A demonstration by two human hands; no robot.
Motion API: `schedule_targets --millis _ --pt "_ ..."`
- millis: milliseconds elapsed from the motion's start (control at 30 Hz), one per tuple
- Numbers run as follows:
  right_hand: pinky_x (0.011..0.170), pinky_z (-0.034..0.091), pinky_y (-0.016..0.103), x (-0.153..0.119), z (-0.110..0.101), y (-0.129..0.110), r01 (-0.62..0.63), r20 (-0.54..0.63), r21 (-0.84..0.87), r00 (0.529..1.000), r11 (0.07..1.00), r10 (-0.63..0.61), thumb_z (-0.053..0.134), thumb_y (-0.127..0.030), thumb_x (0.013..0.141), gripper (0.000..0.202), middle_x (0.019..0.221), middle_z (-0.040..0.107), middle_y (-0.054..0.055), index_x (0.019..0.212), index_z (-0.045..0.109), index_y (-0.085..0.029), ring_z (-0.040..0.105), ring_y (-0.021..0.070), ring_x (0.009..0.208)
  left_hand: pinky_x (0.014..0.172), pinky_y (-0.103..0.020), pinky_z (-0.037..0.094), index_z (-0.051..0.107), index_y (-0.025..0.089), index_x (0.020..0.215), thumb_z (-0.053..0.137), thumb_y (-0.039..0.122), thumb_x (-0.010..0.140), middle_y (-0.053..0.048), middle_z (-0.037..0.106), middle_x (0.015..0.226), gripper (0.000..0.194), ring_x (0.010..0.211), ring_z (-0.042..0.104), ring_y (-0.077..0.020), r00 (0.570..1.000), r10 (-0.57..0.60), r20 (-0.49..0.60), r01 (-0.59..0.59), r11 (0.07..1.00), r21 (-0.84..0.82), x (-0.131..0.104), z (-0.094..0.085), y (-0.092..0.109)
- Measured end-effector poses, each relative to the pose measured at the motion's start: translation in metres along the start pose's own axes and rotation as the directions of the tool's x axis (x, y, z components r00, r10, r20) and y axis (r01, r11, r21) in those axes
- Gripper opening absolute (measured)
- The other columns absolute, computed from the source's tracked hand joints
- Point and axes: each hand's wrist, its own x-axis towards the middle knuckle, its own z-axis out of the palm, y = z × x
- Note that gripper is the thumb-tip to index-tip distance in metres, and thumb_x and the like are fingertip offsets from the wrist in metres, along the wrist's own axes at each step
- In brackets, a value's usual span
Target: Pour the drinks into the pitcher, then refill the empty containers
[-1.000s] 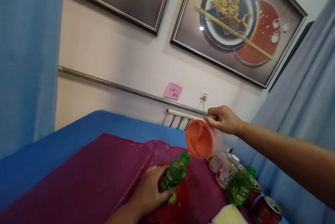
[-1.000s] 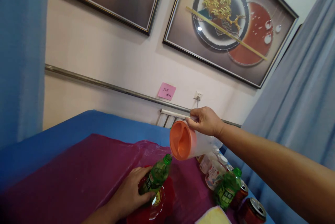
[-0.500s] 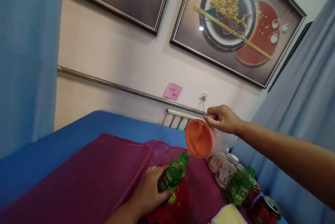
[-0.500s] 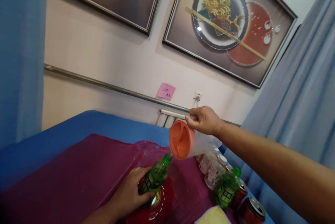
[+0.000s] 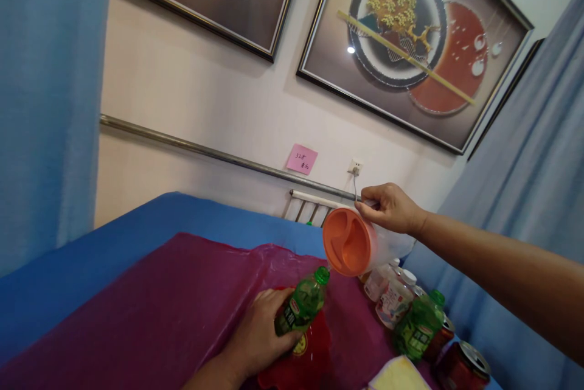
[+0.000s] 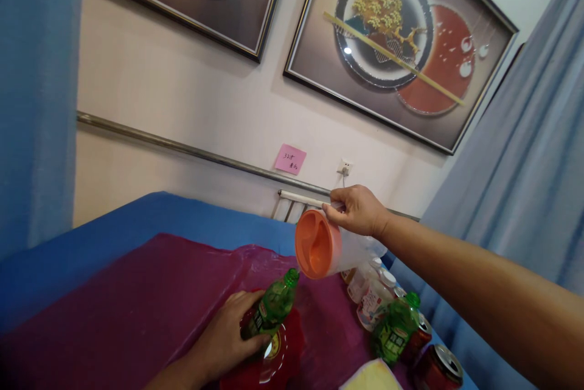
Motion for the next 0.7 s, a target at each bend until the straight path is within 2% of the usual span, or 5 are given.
schedule_targets --millis 700 --pt "0.051 0.025 0.027 -0.001 -0.0004 -0.0022 0.02 0.0 -0.013 1.0 1.0 -0.02 0.053 -0.043 0.087 0.039 0.054 0.032 -0.006 0.058 0.036 -0.023 0.028 0.01 0.052 0.099 -0.044 0.045 0.066 0.023 0.126 0.079 0.027 0.068 -0.008 0.072 0.118 0.059 0.109 0.063 -0.031 1.0 -0.004 0.011 0.004 1.0 0.004 -0.0004 0.0007 -0.0008"
